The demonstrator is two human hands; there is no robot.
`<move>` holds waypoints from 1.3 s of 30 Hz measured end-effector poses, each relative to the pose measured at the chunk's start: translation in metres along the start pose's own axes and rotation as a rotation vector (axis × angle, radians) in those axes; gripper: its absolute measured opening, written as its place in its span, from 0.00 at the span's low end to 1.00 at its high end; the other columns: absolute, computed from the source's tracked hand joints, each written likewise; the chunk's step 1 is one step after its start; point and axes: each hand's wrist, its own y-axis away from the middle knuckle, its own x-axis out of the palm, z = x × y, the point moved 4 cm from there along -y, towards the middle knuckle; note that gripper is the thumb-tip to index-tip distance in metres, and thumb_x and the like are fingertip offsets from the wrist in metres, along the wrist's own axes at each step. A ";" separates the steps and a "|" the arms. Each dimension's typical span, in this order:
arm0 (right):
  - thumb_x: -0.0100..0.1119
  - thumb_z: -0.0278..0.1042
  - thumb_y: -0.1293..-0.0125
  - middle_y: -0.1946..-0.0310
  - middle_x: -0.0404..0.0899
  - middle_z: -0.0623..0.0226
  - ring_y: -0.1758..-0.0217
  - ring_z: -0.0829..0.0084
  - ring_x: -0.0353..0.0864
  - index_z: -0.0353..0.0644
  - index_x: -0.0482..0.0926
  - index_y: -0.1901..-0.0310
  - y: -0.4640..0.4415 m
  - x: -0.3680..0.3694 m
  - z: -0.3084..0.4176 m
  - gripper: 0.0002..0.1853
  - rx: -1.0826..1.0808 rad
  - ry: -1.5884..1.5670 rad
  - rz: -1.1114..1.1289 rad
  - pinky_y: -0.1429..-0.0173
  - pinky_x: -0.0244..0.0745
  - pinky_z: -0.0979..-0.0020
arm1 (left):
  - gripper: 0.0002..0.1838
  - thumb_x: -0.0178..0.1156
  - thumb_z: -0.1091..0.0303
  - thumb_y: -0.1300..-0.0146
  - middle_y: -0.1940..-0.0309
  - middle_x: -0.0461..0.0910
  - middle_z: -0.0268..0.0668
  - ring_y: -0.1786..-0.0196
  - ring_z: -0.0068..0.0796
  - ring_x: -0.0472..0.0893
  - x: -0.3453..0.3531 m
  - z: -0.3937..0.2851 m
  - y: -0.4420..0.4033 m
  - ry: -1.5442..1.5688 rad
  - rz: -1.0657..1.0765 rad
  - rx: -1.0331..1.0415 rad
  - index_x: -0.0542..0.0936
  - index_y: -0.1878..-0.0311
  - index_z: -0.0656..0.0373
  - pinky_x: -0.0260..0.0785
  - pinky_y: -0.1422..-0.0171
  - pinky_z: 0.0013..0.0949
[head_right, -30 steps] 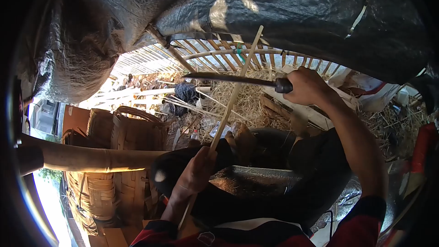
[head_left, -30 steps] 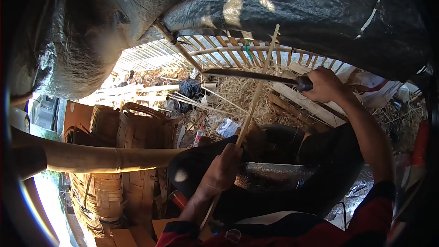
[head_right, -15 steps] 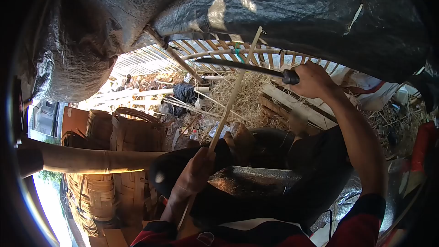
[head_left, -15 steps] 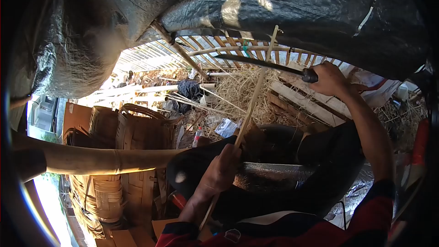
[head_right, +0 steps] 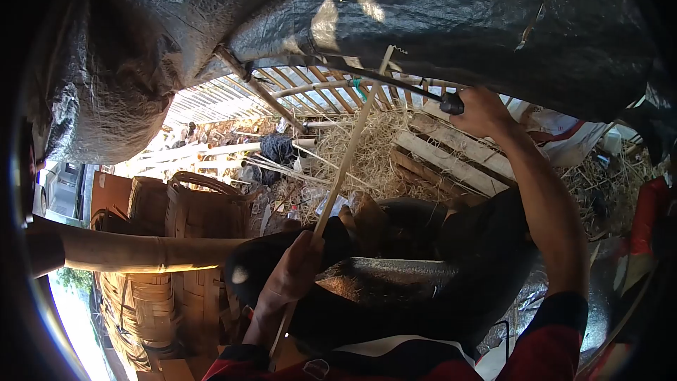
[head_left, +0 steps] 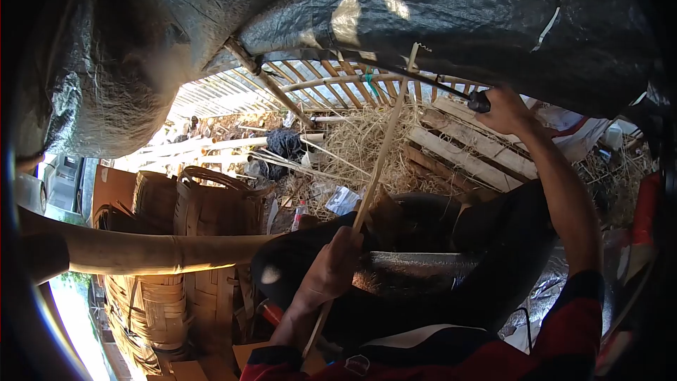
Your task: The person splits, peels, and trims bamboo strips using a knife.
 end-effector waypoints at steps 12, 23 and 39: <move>0.66 0.40 0.53 0.71 0.80 0.45 0.63 0.51 0.83 0.30 0.79 0.66 -0.005 -0.004 -0.040 0.19 0.206 -0.177 -0.139 0.57 0.74 0.58 | 0.14 0.56 0.73 0.33 0.71 0.71 0.29 0.72 0.15 0.70 -0.018 0.003 0.007 0.438 -0.358 -0.118 0.70 0.46 0.67 0.63 0.72 0.20; 0.66 0.40 0.49 0.71 0.80 0.57 0.64 0.61 0.81 0.39 0.80 0.60 -0.009 -0.017 0.025 0.17 0.175 -0.382 -0.157 0.57 0.72 0.63 | 0.13 0.41 0.58 0.25 0.82 0.61 0.22 0.84 0.10 0.56 -0.043 -0.031 -0.030 0.575 -0.191 -0.326 0.69 0.59 0.56 0.47 0.83 0.19; 0.66 0.33 0.41 0.86 0.66 0.77 0.87 0.85 0.62 0.40 0.76 0.67 0.005 -0.025 0.052 0.09 0.189 -1.039 -0.125 0.82 0.55 0.76 | 0.15 0.37 0.54 0.24 0.80 0.58 0.29 0.81 0.19 0.60 -0.101 -0.103 -0.168 0.629 -0.609 0.496 0.63 0.55 0.56 0.59 0.80 0.25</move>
